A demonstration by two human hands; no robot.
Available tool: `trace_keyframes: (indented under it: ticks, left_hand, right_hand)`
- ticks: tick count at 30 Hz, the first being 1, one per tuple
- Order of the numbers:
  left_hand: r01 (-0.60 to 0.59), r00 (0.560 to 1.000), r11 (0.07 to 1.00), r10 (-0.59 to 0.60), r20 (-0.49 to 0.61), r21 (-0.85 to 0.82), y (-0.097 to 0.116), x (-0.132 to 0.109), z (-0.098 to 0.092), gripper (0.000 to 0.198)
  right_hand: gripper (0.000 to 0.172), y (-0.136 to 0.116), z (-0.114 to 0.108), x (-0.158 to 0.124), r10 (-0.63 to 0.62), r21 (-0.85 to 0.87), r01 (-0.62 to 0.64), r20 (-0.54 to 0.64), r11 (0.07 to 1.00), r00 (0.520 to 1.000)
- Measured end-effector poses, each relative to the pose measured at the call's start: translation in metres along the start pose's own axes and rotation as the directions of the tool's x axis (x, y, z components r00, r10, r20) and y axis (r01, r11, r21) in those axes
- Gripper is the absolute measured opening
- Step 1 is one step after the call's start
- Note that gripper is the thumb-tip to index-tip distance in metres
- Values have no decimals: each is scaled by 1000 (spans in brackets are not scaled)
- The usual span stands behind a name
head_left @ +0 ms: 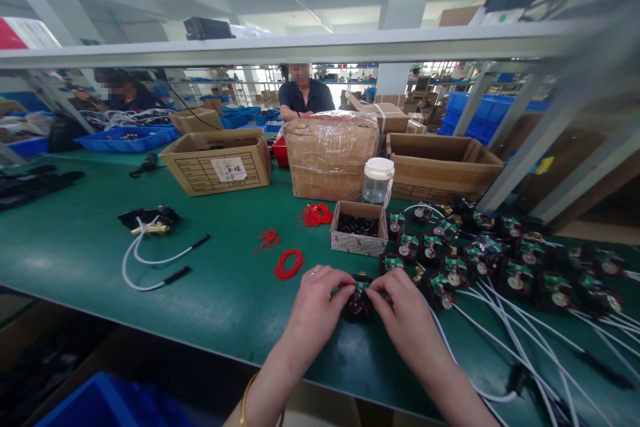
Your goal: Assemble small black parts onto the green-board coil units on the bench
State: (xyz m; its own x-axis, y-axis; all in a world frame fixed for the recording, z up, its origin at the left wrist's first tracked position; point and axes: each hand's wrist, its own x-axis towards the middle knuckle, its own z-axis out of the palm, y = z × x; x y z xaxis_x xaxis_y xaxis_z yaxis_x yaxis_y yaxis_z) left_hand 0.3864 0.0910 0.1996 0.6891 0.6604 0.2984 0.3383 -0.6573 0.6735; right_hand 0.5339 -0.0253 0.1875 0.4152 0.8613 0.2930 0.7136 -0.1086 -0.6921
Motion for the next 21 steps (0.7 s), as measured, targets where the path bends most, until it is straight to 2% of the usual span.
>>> trace_keyframes:
  ticks: [3,12,16,21]
  left_hand:
    - [-1,1000,1000,1,-1,22,1,6,0,11]
    - [-92,994,961,104,-34,262,4,12,6,10]
    - [-106,992,951,122,-40,291,4,12,7,11]
    - [-78,996,957,87,-21,280,4,14,7,11]
  right_hand:
    - [13,-1,1,1,-36,-89,34,-19,995,999]
    - [18,-6,8,4,-186,-376,145,-76,915,979]
    - [21,-7,10,7,-208,-461,152,-73,875,975]
    - [21,-8,11,9,-204,-500,135,-86,856,975]
